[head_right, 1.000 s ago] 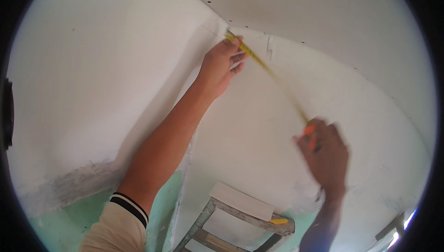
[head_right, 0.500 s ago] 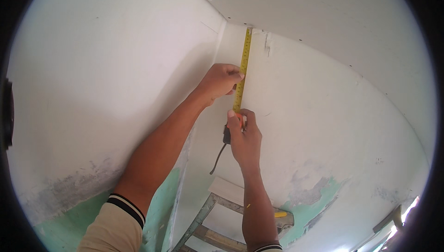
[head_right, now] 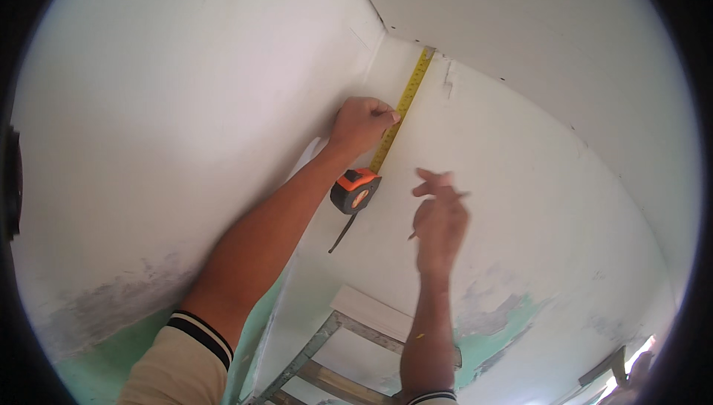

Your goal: The person measures the wall and ceiling junction with a tape measure and marks positions with a pencil. They hold a white cornice piece against the wall to check fit, then measure and mark a longer cornice strip on a workbench. The person uses a utility knife to cut the cornice along the marked line.

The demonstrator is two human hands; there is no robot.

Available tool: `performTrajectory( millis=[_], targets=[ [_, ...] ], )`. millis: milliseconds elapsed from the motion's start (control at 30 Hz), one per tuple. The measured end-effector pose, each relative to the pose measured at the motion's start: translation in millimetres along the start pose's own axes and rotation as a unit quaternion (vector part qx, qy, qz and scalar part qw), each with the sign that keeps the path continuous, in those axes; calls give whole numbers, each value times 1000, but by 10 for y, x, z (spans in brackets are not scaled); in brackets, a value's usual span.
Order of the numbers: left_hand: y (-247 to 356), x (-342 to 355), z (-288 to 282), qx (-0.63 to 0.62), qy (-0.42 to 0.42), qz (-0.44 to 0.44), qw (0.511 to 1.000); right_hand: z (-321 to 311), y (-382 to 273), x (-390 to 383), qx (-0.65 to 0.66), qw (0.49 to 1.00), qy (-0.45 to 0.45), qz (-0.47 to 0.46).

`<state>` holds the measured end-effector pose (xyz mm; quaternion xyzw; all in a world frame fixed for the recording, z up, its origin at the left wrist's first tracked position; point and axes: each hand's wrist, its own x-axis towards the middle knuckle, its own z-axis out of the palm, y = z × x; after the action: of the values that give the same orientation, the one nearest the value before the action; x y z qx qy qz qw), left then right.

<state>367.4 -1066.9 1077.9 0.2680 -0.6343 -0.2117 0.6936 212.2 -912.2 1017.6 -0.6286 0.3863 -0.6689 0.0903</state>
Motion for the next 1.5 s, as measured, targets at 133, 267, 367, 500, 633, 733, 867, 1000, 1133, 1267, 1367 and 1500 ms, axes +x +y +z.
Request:
performTrajectory(
  millis=[133,267,367,500,633,733,867,1000,1133,1267,1367,1500],
  targets=[
    [44,-32,-3,25,7,-18,1000,-265,-311,386,26,990,66,-121],
    [123,-69,12,45,-4,-43,998,-534,-616,702,-91,981,-11,-169],
    [138,-67,7,42,-5,-54,998,-472,-670,921,-38,971,-57,-229],
    [121,-55,-30,33,3,-60,998,-265,-781,1136,-64,961,-91,-255],
    [123,-52,9,24,0,-62,998,-262,-784,1393,-163,948,-101,-253],
    [77,-57,28,19,15,-41,999,-147,-800,1528,-137,948,-125,-259],
    [91,-47,12,25,14,-52,998,-27,-828,1746,-189,924,-159,-292],
    [73,-54,77,15,37,-24,999,-15,-913,1946,-297,889,-170,-302],
    [122,-76,27,48,-9,24,999,62,-939,1970,-254,895,-196,-309],
    [222,-117,-31,84,-47,52,994,119,-938,1981,-230,894,-225,-312],
    [267,-90,-58,119,-68,57,989,166,-970,1968,-267,883,-229,-312],
    [300,-59,-63,150,-83,59,983,196,-981,2018,-327,854,-235,-330]
  ],
)
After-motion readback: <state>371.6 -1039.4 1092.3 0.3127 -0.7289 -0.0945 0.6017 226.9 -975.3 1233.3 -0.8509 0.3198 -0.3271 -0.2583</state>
